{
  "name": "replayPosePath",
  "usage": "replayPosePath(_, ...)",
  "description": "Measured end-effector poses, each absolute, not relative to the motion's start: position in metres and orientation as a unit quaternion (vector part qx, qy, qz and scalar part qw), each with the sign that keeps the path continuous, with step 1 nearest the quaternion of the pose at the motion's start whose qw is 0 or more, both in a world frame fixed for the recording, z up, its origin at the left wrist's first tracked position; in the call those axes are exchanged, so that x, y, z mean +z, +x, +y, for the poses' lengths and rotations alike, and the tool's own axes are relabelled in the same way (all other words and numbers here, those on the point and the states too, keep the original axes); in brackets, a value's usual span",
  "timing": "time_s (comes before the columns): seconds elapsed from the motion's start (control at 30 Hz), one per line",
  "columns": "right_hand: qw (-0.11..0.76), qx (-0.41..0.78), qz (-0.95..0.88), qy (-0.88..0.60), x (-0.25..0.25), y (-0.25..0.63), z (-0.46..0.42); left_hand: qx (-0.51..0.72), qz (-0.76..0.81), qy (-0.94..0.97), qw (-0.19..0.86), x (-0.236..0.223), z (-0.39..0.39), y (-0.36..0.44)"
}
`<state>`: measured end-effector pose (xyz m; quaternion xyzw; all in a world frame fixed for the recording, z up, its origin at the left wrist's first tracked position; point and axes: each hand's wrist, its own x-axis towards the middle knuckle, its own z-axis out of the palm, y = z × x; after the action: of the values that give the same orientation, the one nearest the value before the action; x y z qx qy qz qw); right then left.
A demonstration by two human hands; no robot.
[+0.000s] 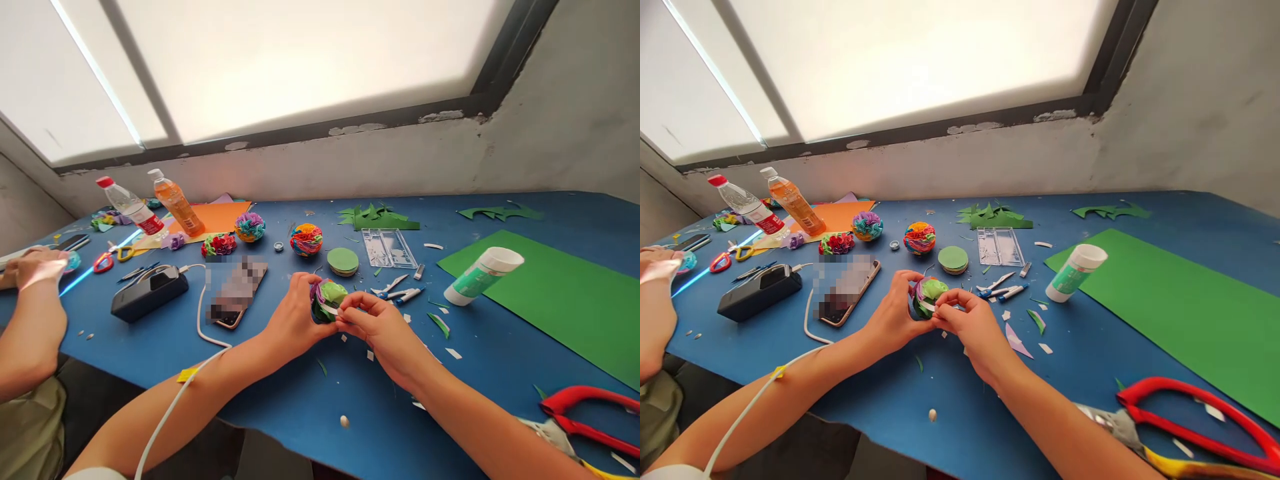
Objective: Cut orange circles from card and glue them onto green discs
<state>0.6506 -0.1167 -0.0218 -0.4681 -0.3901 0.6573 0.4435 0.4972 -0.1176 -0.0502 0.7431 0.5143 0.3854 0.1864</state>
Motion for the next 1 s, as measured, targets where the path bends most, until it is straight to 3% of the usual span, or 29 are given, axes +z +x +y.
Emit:
replayPosePath(0.5, 0.363, 0.447, -0.659, -0.484, -0.023, 0.658, -0.116, 0.36, 0.523, 0.73, 0.253, -0.042, -0.118, 0.491)
replayPosePath(1.0, 0.332, 0.325, -0.733, -0.497, -0.025, 0.659, -0.12, 0.288, 0.502, 0.782, 0.232, -0.03, -0.128, 0.49)
